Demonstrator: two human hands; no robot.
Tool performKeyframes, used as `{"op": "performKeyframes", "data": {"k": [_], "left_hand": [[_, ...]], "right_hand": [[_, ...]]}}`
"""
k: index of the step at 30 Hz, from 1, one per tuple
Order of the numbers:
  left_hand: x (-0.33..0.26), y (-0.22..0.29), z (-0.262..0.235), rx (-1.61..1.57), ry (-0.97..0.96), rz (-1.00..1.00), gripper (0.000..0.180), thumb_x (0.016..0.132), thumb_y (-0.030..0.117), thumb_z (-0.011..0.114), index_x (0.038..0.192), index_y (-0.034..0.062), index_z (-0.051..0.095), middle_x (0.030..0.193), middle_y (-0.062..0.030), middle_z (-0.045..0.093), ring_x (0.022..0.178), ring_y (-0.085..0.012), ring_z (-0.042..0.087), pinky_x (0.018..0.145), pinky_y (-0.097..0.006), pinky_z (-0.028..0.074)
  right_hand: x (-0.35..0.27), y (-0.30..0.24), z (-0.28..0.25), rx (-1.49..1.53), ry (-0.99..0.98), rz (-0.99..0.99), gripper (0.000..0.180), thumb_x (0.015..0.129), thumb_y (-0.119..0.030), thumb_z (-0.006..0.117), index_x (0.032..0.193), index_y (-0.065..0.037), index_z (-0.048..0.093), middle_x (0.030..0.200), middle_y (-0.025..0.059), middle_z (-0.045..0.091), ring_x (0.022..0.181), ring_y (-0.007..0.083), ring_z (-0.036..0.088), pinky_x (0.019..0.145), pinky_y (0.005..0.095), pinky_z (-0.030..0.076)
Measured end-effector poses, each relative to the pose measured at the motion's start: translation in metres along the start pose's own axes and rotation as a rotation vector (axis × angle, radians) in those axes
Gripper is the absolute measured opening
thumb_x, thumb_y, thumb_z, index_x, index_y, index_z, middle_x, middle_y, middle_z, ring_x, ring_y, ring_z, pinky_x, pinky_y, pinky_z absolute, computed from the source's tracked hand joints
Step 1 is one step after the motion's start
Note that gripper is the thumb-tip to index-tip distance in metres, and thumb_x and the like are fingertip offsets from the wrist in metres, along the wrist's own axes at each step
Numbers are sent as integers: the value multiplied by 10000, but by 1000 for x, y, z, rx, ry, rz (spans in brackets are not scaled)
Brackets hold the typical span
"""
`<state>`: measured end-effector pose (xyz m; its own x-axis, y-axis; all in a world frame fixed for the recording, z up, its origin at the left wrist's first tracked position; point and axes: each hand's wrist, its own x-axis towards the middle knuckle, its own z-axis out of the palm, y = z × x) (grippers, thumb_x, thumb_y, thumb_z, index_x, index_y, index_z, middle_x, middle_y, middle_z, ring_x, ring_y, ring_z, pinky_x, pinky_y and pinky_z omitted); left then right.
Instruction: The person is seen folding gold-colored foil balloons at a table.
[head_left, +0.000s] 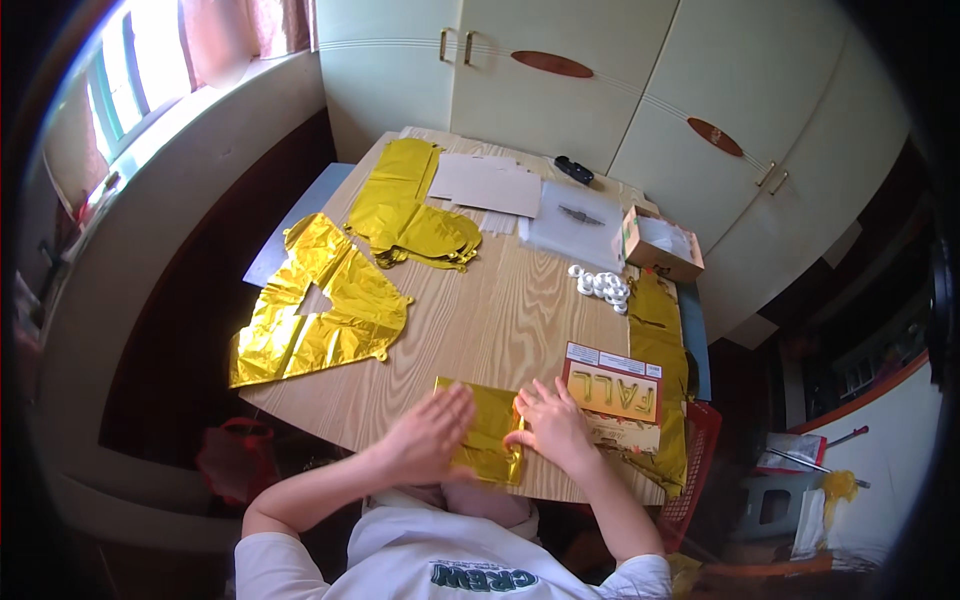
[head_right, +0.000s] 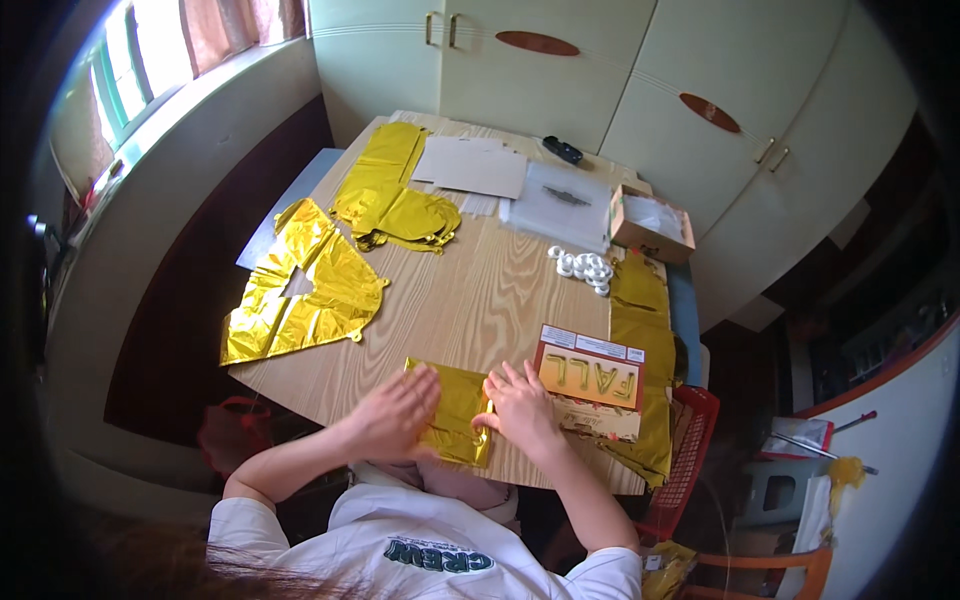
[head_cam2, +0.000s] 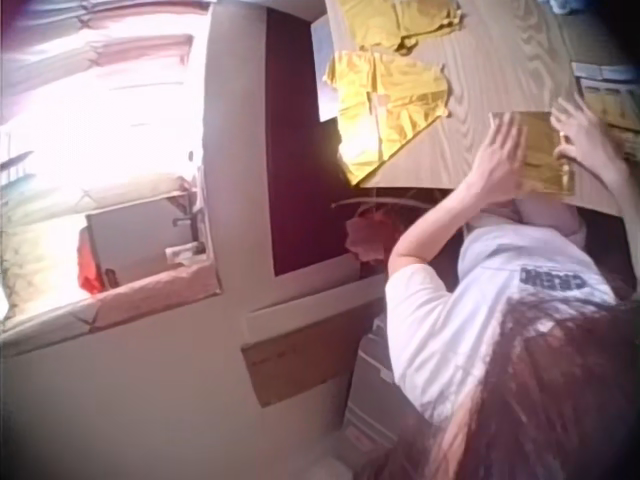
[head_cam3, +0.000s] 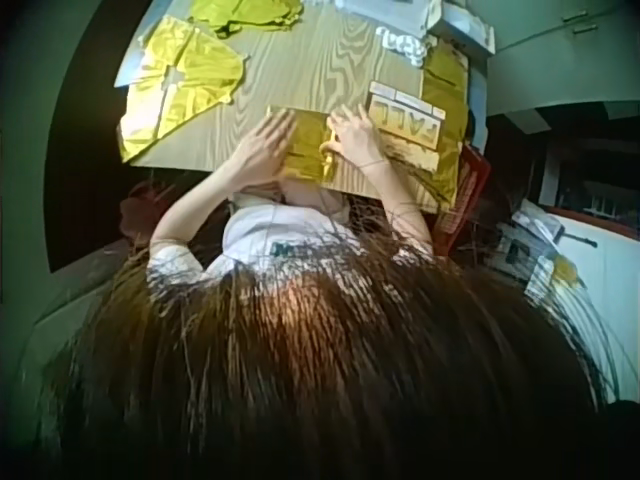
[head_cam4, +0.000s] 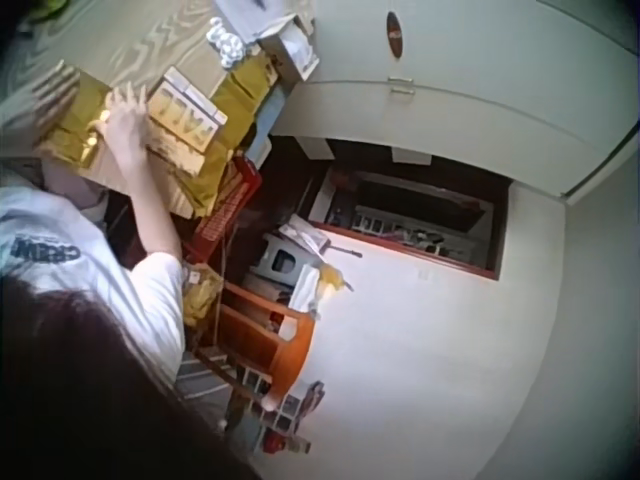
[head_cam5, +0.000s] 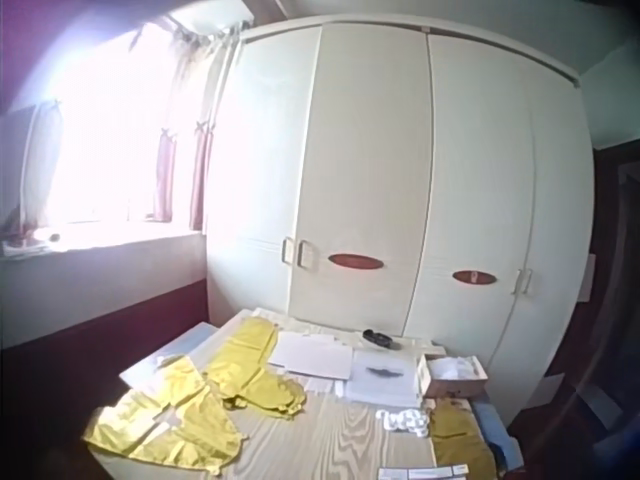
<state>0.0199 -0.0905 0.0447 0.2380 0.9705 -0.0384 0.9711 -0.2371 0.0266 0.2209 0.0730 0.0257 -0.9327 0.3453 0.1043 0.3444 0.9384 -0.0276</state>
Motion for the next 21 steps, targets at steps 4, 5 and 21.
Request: {"op": "performKeyframes", "data": {"k": [4,5,21], "left_hand": [[-25,41,10,-7,18,81,927,809,612,579,1434,-38,366,1476,-256,360,1407,-412,287,1156,-500,219],[-30,47,16,16,20,77,907,805,582,600,1436,-28,370,1469,-250,373,1401,-415,298,1152,-494,236],[-66,21,-45,-1105,-84,-285,303,944,81,531,1235,3,564,1117,-132,673,917,-268,689,820,-346,523]], "right_hand": [[-17,-26,-2,15,7,5,667,760,-554,675,1152,-15,665,1238,117,642,1267,259,517,1128,486,294],[-21,-31,-3,13,12,7,655,761,-548,678,1139,-13,672,1230,121,645,1258,263,524,1125,487,298],[-30,7,-2,1307,63,-68,706,879,-581,593,1271,6,584,1269,130,618,1240,244,531,1067,398,371]]}}
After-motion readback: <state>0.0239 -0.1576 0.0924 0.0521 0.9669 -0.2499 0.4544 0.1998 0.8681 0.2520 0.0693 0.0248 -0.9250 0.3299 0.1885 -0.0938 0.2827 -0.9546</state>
